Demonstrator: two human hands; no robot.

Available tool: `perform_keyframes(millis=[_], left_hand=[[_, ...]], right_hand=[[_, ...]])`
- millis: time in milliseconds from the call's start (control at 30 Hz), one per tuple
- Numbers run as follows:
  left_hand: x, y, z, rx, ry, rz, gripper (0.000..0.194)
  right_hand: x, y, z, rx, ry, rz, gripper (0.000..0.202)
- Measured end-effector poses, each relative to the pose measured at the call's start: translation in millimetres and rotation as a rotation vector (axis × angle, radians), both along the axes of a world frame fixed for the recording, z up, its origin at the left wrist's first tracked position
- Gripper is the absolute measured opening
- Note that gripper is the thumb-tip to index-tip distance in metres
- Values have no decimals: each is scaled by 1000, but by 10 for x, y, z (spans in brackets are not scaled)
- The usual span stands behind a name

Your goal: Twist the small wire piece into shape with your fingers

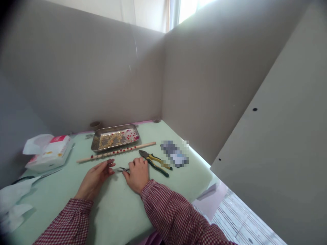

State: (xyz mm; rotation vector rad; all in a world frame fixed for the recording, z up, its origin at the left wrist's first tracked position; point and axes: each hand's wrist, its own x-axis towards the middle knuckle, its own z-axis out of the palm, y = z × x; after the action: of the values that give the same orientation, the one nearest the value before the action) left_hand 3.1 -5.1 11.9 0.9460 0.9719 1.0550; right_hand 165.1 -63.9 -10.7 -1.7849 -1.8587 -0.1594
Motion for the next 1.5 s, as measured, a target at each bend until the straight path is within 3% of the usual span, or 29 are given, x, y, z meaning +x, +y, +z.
perform_keyframes(millis=[200,367,500,733,967,1233,1500], left_hand=[[5,-10,-6,-34,-35,-58,27],[42,-67,-16,-38,-111,-216,22],[81,-108,-22,-49,-159,-311,22],[116,-135,-23,-57,-132,-365,25],[126,-172,23,10,-75,-515,26],[128,-179,24,30,-48,-454,25],[132,-153,13,42,56,-348,27]], right_hand=[[14,17,-14,45,65,68,22],[26,35,17,197,384,261,18],[10,41,34,189,565,407,16],[-14,61,4,140,645,383,14],[-9,35,-11,118,598,384,14],[12,56,-26,128,633,313,15],[10,53,-30,128,581,342,13]])
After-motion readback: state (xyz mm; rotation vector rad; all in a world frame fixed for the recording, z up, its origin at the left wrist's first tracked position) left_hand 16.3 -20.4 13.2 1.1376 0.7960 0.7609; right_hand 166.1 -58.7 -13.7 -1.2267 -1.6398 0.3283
